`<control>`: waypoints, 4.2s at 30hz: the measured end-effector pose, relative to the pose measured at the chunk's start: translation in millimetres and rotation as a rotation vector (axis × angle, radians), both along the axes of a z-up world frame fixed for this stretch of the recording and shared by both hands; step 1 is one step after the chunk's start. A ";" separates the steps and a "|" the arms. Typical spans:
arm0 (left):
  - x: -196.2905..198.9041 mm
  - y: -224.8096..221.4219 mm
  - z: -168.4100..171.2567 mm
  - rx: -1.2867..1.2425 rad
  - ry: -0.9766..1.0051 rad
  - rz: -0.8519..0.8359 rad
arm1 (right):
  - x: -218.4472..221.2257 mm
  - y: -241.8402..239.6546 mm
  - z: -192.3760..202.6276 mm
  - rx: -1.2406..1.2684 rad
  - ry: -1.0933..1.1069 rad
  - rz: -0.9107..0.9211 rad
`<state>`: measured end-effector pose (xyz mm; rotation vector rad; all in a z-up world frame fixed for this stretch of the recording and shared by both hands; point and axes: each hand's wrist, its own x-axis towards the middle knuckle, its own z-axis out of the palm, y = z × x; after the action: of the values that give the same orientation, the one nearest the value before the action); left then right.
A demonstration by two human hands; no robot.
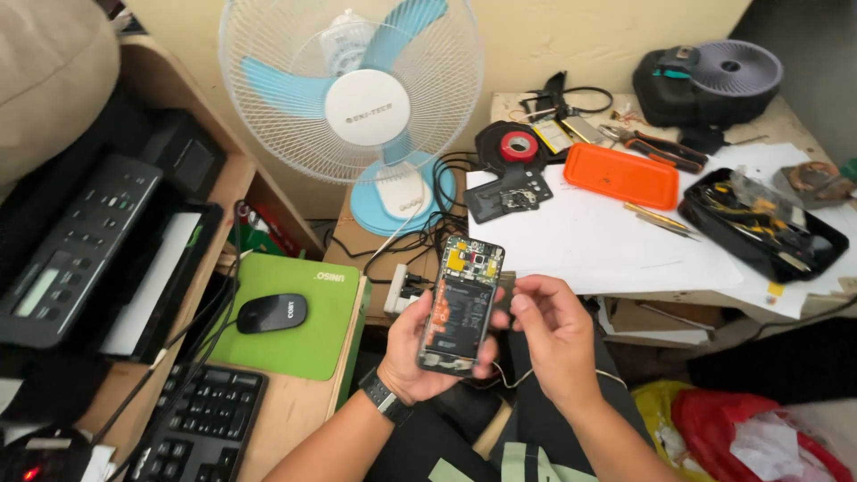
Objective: Applying thin adhesive tape strips to the internal frame of a disassembled smartphone.
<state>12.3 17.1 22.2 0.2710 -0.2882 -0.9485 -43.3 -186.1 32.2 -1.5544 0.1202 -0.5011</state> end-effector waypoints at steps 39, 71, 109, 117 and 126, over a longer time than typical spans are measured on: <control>13.0 -8.0 -11.9 0.294 0.139 0.332 | 5.3 15.2 145.7 -0.490 -0.406 0.160; 21.7 -2.1 -4.0 0.177 0.150 0.311 | -7.2 25.7 117.6 -0.201 -0.875 -0.220; 29.6 -9.8 -26.0 0.533 -0.328 0.691 | 65.2 22.1 36.7 -1.273 0.072 0.258; 28.7 -9.5 -4.7 0.491 0.002 0.675 | 67.3 7.5 24.7 -1.245 0.034 0.217; 29.7 -4.0 -9.4 0.557 -0.065 0.680 | 45.3 -4.6 19.8 -1.204 -0.016 0.217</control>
<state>42.0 13.0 12.7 0.8531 0.0267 -0.3248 2.0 -190.7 52.0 -2.6897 -0.4438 -0.4184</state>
